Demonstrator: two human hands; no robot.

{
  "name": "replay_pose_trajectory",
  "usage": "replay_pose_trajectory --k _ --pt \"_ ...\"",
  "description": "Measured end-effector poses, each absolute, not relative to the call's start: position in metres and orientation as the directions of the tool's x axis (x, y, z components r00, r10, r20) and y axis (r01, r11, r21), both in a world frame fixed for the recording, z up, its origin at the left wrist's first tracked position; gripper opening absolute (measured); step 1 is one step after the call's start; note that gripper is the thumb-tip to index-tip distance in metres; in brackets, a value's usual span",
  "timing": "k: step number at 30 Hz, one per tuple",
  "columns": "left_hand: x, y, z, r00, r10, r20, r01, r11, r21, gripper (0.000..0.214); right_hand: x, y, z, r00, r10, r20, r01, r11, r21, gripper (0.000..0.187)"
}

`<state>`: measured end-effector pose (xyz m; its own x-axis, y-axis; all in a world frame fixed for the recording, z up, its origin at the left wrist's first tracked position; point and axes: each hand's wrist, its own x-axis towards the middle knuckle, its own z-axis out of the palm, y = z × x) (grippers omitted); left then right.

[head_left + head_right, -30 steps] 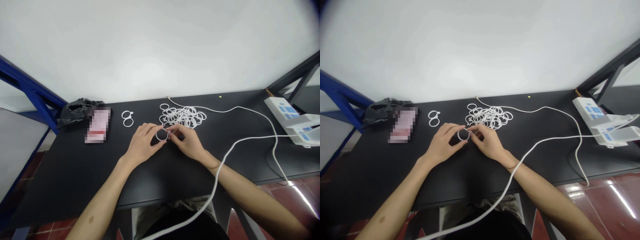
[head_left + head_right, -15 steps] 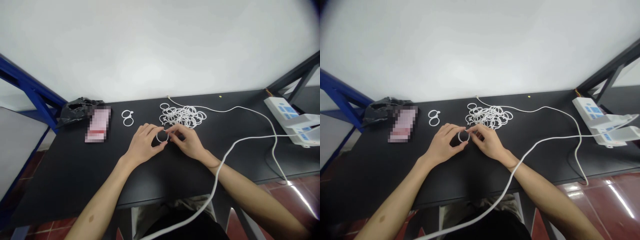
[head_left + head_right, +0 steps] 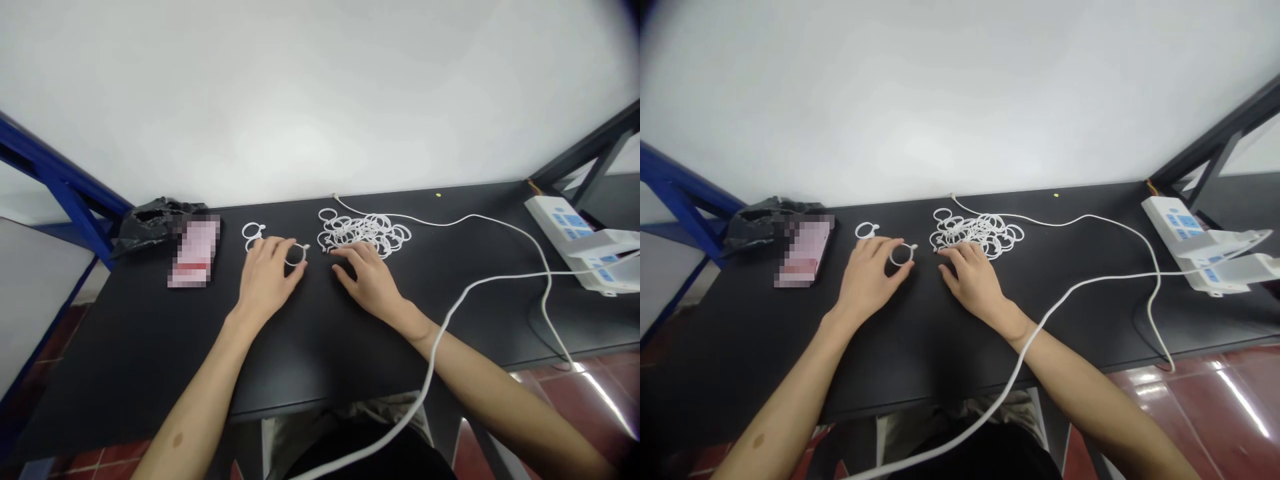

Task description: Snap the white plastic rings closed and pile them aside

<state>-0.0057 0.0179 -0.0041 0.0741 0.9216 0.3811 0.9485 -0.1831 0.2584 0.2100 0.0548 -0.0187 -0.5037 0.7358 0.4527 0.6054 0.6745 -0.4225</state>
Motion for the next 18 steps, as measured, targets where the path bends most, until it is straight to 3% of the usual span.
replay_pose_trajectory --k 4,8,14,18 --pt "-0.029 0.025 -0.008 -0.122 0.904 0.41 0.979 0.042 0.199 0.037 0.207 0.063 -0.019 -0.509 0.706 0.492 0.678 0.682 -0.276 0.02" --pt "-0.046 0.028 -0.013 -0.213 0.902 0.377 0.968 0.143 0.205 0.042 0.203 0.07 -0.021 -0.496 0.712 0.496 0.76 0.632 -0.148 0.022" --pt "-0.043 0.028 -0.012 -0.235 0.895 0.378 0.96 0.153 0.236 0.045 0.207 0.078 -0.027 -0.473 0.727 0.497 0.795 0.596 -0.116 0.016" --pt "-0.021 0.024 -0.007 -0.128 0.908 0.399 0.961 0.013 0.278 0.037 0.212 0.081 -0.028 -0.451 0.726 0.519 0.776 0.607 -0.173 0.011"
